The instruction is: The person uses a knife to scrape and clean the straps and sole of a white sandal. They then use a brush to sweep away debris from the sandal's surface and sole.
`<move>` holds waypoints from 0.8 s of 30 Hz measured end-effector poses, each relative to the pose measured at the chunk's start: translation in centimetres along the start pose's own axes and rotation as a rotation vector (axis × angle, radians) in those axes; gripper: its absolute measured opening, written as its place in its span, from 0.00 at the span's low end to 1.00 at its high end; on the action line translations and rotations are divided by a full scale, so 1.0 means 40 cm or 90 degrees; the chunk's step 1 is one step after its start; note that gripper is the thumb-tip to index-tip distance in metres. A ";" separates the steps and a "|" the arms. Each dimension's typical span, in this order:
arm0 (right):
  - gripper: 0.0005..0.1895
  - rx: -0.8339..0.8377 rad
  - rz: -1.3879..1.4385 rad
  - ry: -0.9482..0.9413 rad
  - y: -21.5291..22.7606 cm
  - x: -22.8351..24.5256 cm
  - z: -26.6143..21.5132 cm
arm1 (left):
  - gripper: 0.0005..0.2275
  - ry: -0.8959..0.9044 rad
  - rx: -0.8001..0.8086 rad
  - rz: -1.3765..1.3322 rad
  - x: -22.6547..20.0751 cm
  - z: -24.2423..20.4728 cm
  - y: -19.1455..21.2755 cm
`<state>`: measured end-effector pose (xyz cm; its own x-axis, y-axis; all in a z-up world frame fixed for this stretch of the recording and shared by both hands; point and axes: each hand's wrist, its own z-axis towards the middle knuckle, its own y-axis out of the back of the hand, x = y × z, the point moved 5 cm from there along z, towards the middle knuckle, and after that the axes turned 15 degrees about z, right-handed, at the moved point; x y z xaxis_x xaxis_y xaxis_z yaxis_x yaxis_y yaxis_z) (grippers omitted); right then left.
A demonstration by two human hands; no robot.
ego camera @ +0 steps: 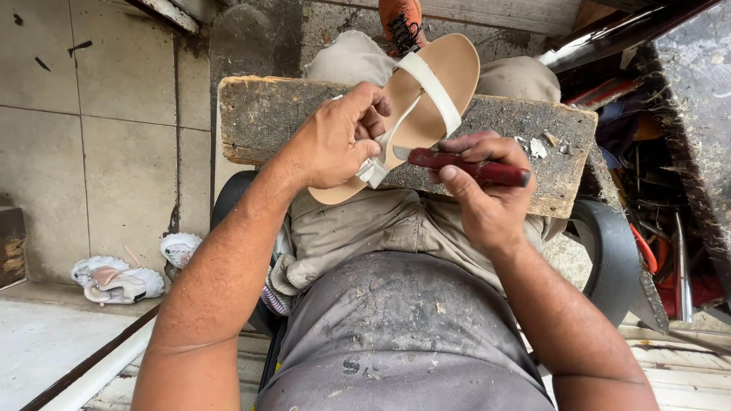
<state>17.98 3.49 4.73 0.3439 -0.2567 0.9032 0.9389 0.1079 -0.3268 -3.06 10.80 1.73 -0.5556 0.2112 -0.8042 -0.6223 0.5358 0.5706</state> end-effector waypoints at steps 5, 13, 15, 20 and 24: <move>0.11 -0.004 0.057 -0.035 -0.008 -0.030 -0.001 | 0.20 -0.003 -0.003 -0.016 0.017 0.004 -0.005; 0.14 -0.016 0.054 -0.070 -0.012 -0.038 0.019 | 0.23 0.025 -0.002 -0.052 0.019 -0.006 -0.007; 0.13 -0.061 0.083 -0.016 -0.015 -0.002 0.049 | 0.22 0.021 -0.022 -0.034 0.015 -0.009 -0.004; 0.12 -0.017 0.011 -0.035 -0.010 -0.030 0.038 | 0.22 0.028 -0.021 -0.043 0.017 -0.004 -0.005; 0.12 -0.030 -0.001 0.046 -0.002 -0.001 0.066 | 0.21 0.034 -0.027 -0.046 0.016 -0.004 -0.007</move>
<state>17.84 6.03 5.46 0.3413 -0.3255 0.8818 0.9383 0.0629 -0.3400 -3.34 10.67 1.10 -0.5365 0.1297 -0.8339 -0.6836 0.5126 0.5195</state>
